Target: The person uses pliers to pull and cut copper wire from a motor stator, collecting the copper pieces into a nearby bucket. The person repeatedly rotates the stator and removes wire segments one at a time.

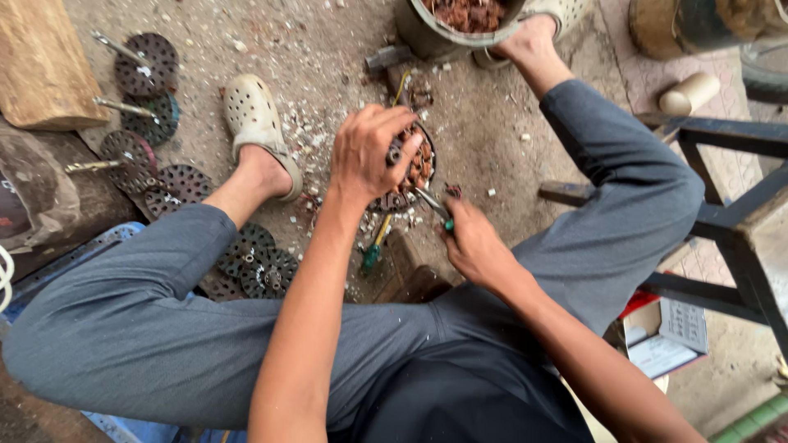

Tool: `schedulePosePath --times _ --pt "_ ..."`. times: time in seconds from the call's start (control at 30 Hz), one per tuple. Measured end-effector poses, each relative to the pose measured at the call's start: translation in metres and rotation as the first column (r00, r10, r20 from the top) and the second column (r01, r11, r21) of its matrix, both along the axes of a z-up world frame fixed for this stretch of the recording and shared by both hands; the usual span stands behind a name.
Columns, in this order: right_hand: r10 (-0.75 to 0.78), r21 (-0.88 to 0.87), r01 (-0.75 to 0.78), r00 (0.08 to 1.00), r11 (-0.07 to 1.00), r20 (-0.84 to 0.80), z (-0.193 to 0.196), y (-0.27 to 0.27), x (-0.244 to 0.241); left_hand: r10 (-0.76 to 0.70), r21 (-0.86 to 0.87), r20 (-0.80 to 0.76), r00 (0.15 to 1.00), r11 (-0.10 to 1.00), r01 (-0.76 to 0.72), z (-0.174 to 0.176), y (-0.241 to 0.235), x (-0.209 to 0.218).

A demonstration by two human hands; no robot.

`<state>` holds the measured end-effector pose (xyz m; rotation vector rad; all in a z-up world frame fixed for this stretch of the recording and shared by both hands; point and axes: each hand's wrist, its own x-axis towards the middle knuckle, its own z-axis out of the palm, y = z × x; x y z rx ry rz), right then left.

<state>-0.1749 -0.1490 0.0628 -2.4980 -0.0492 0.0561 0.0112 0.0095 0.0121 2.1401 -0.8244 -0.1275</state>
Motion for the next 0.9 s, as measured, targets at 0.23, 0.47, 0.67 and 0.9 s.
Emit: schedulePosePath --times 0.23,0.47,0.67,0.9 --pt "-0.126 -0.106 0.082 0.835 0.991 -0.536 0.005 -0.007 0.011 0.006 -0.05 0.09 0.996 0.999 -0.001 0.014 0.003 -0.003" --pt "0.571 0.513 0.846 0.352 0.144 -0.742 -0.016 -0.033 0.012 0.045 -0.091 0.062 0.997 0.995 -0.04 0.013 0.004 -0.003" --pt "0.712 0.324 0.889 0.454 -0.323 -0.536 -0.02 -0.006 -0.006 0.054 -0.125 0.052 0.997 0.991 -0.047 0.01 0.006 -0.003" --pt "0.58 0.576 0.738 0.655 -0.352 -0.485 0.02 -0.009 -0.01 0.015 -0.066 0.103 0.995 0.998 -0.009 0.011 0.006 -0.004"
